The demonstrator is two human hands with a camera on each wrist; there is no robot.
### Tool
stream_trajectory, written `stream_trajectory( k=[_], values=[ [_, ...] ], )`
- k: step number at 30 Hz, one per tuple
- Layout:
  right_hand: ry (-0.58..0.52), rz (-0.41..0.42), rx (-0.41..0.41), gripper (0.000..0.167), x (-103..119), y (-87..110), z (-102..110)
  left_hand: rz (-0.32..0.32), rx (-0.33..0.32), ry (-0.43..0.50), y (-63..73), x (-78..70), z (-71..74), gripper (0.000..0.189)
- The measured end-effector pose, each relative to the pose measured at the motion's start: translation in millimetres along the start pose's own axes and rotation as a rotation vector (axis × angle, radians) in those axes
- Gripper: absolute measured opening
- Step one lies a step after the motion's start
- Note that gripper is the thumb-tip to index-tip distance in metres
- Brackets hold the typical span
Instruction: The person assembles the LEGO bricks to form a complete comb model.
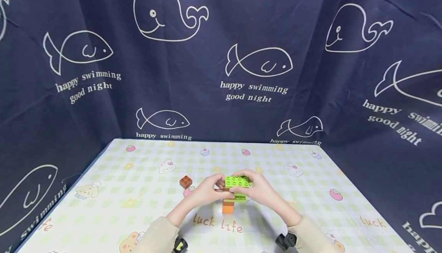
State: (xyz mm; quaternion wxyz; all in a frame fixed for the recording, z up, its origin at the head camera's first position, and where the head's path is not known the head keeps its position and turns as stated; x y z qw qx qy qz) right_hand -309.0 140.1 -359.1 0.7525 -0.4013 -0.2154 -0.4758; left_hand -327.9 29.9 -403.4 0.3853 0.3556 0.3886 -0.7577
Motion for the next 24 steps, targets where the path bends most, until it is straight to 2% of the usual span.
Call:
stream_trajectory(
  k=[2, 6, 17, 24],
  values=[
    [-0.013, -0.045, -0.011, 0.041, -4, 1.2, -1, -0.002, -0.005, -0.01, -0.2, 1.0, 0.3, 0.029],
    [-0.034, -0.08, -0.021, 0.042, -10, 3.5, -2, 0.0, -0.007, -0.023, -0.7, 3.8, 0.3, 0.03],
    [-0.07, -0.072, -0.007, 0.047, -13, 5.1, -4, 0.005, -0.007, -0.034, 0.2, 4.6, -0.2, 0.03],
    [-0.073, -0.061, 0.008, 0.045, -9, 6.7, -4, 0.024, -0.012, -0.043, 3.3, -1.1, 2.0, 0.028]
  ],
)
Point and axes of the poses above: each hand's wrist, its own y-axis away from the middle knuckle, its own z-axis out of the back of the hand, x = y × z, the point moved 10 cm from there along -y, towards the middle knuckle, and after that the axes turned 10 degrees about -x, right-handed, at the moved point
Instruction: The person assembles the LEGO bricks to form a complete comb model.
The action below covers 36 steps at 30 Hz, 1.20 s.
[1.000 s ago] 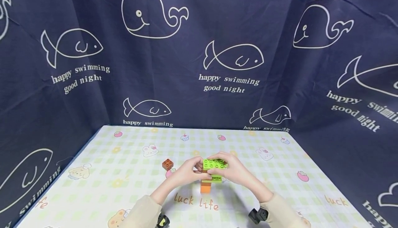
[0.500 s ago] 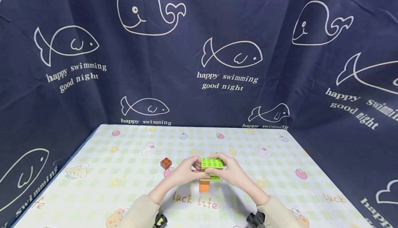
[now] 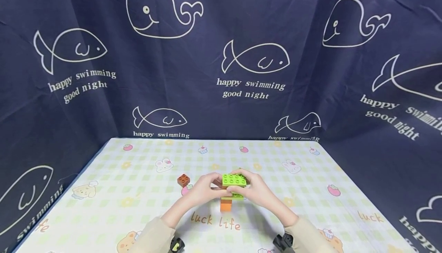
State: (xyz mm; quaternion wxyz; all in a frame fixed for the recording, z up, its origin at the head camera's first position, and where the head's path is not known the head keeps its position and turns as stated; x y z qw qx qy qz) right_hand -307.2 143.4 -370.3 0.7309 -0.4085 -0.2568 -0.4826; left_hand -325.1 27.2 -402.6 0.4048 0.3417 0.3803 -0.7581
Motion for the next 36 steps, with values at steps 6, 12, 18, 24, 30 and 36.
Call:
stream_trajectory(
  k=[6, 12, 18, 24, 30, 36],
  values=[
    [-0.001, 0.0, 0.0, 0.047, 2, -0.2, 0, -0.024, -0.021, -0.047, 1.1, -5.1, 4.8, 0.031],
    [0.001, -0.002, -0.006, 0.047, 0, -0.9, 1, -0.025, -0.03, 0.016, 3.3, -2.4, 10.2, 0.033],
    [-0.009, 0.009, 0.006, 0.044, -1, -0.8, -1, -0.006, -0.046, -0.029, 5.6, 6.9, 24.6, 0.038],
    [-0.013, 0.014, 0.014, 0.045, -1, -0.9, -3, 0.01, -0.155, -0.067, 1.7, 20.4, 55.7, 0.031],
    [-0.051, -0.003, 0.023, 0.044, -1, -0.2, -5, 0.062, -0.247, -0.149, -2.7, 37.8, 81.6, 0.024],
    [-0.054, -0.005, 0.011, 0.045, 3, -0.6, -7, 0.108, -0.298, -0.173, -4.6, 55.0, 93.8, 0.027]
  ],
)
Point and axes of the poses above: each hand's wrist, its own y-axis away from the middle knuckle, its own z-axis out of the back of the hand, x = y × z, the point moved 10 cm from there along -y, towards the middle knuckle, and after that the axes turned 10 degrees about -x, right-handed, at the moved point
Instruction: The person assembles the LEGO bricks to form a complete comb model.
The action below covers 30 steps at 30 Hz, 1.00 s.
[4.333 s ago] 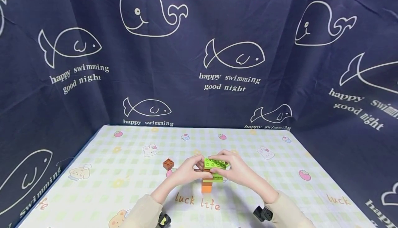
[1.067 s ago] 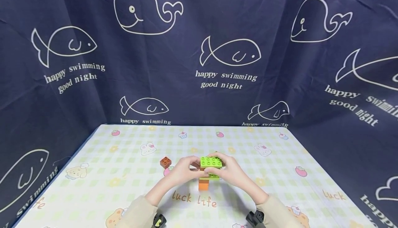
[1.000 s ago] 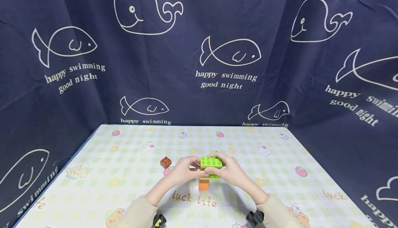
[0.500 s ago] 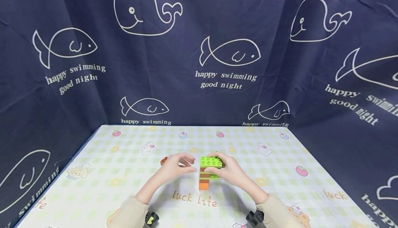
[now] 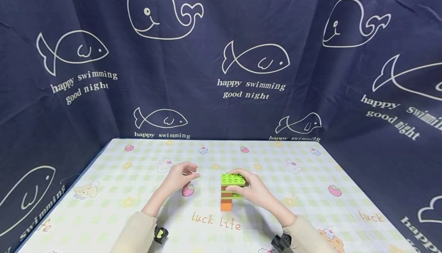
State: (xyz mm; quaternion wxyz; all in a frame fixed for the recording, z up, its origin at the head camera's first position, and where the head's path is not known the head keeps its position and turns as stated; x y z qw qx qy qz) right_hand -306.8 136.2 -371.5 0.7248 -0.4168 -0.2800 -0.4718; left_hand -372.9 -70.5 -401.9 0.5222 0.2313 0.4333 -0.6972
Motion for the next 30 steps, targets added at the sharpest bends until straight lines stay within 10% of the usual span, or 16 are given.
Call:
stream_trajectory(
  k=[13, 30],
  values=[
    [0.001, -0.018, -0.009, 0.046, -4, -1.1, -1, 0.048, -0.059, -0.111, 0.1, 19.6, 11.4, 0.031],
    [-0.005, -0.032, 0.01, 0.04, 29, 8.2, 8, 0.064, 0.036, -0.238, 2.1, 35.0, 4.6, 0.046]
  ],
)
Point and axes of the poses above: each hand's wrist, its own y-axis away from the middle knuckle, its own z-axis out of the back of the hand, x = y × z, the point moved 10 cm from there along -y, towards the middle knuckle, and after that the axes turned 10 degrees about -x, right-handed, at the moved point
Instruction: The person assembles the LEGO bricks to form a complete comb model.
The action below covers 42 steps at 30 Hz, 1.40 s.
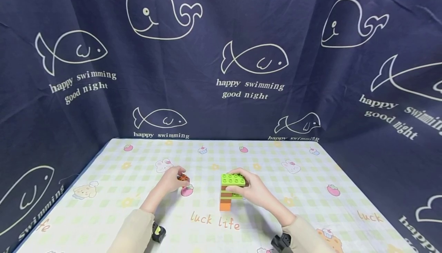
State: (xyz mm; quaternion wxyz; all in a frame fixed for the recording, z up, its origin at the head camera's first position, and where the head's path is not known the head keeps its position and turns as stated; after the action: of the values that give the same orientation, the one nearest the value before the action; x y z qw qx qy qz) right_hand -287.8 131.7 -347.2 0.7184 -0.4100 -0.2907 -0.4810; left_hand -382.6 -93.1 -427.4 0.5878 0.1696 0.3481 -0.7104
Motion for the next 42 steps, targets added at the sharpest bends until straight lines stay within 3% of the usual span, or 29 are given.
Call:
stream_trajectory(
  k=[6, 16, 22, 27, 34, 42],
  values=[
    [0.014, -0.003, 0.0, 0.039, -1.4, 0.0, -0.2, -0.005, 0.019, -0.042, 0.3, 3.2, -2.7, 0.046],
    [0.012, -0.005, 0.003, 0.038, -2.6, -0.2, -0.5, -0.008, 0.059, -0.024, 1.7, 0.7, -6.2, 0.044],
    [0.005, -0.009, 0.001, 0.04, -2.7, -0.2, -0.5, 0.001, 0.082, -0.081, 2.6, 3.9, -8.2, 0.052],
    [0.005, -0.014, 0.0, 0.04, -2.9, -0.4, -0.9, -0.022, 0.086, -0.105, 3.2, 1.8, -7.8, 0.046],
    [-0.018, -0.026, 0.01, 0.04, -5.2, -0.7, -1.7, 0.024, 0.079, -0.071, 2.5, 6.5, -8.1, 0.054],
    [-0.014, -0.022, 0.02, 0.04, -4.2, -0.9, -1.7, 0.006, 0.052, -0.023, 1.3, 1.7, -6.7, 0.039]
  ],
)
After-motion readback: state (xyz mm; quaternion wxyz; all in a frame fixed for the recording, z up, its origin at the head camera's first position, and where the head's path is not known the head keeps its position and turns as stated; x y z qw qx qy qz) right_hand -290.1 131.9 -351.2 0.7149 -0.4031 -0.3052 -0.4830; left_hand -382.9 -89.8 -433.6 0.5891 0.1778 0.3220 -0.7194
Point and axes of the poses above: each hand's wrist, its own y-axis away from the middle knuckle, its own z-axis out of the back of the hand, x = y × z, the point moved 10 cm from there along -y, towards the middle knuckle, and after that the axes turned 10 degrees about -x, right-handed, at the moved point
